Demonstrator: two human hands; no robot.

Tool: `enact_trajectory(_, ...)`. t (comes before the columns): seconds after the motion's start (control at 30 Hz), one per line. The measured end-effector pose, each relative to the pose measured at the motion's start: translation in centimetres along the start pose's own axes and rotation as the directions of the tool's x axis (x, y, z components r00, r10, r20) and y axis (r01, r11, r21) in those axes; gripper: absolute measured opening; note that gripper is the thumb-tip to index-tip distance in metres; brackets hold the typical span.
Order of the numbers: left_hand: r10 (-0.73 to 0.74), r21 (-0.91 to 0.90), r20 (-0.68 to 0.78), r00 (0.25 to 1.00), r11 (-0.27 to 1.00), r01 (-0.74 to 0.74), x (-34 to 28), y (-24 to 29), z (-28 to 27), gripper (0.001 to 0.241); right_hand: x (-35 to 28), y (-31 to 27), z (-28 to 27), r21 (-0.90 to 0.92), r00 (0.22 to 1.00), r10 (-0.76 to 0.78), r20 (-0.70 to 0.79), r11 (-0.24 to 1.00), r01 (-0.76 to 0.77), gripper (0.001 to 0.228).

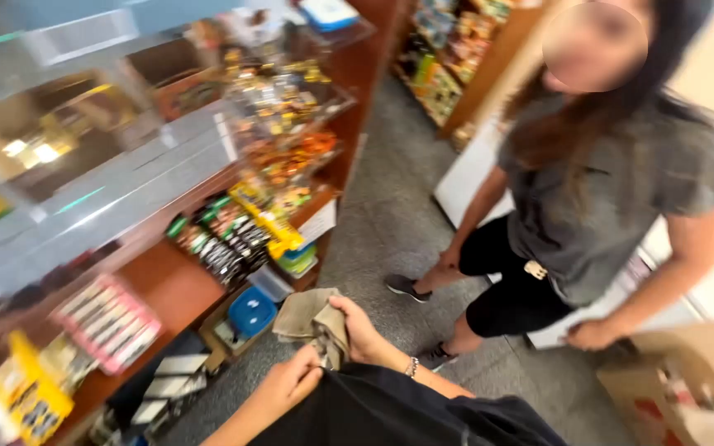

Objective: Restocking and organizing candy bars on a display shelf at a store counter

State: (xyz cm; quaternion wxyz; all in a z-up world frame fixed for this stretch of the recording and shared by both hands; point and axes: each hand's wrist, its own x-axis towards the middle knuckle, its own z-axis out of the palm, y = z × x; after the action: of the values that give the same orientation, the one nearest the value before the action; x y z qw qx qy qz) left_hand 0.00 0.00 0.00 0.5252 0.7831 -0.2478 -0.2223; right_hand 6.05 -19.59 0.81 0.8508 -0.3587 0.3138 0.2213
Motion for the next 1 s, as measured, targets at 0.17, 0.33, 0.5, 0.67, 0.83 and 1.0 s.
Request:
enact_trajectory(0.17,0.086,-0.14,-0.012,0.996,0.986,-0.087,2.6,4.3,0.9,0.016,0.6,-0.7,-2.0,-0.034,0.995,-0.089,-0.052,0.996,0.087,0.022)
enact_trajectory(0.33,0.036,0.042,0.095,0.995,0.998,-0.041,3.1,4.7,0.4,0.017,1.1,-0.5,-4.3,-0.004,0.998,-0.059,0.023,0.998,0.059,0.027)
enact_trajectory(0.5,-0.455,0.381,0.461,0.762,0.877,0.293,0.1,-2.8,-2.4,0.026,0.2,-0.8,-6.3,0.039,1.0,0.024,0.0,0.999,-0.024,0.034)
enact_trajectory(0.67,-0.3,0.204,0.412,0.861,0.951,0.233,-4.1,1.5,-5.5,0.018,0.1,-0.8,-7.0,0.056,0.995,-0.004,-0.104,0.998,0.01,0.028)
enact_trajectory(0.83,-0.148,0.055,0.22,0.964,0.989,0.139,-3.0,5.5,-5.7,0.013,-0.4,-1.2,-3.8,0.002,0.992,0.007,-0.123,1.0,-0.007,0.026)
enact_trajectory(1.0,-0.173,-0.118,-0.283,0.943,0.982,0.145,-1.8,7.2,-7.1,0.013,0.0,-1.4,-2.2,0.033,0.997,0.001,-0.08,0.999,0.001,0.036)
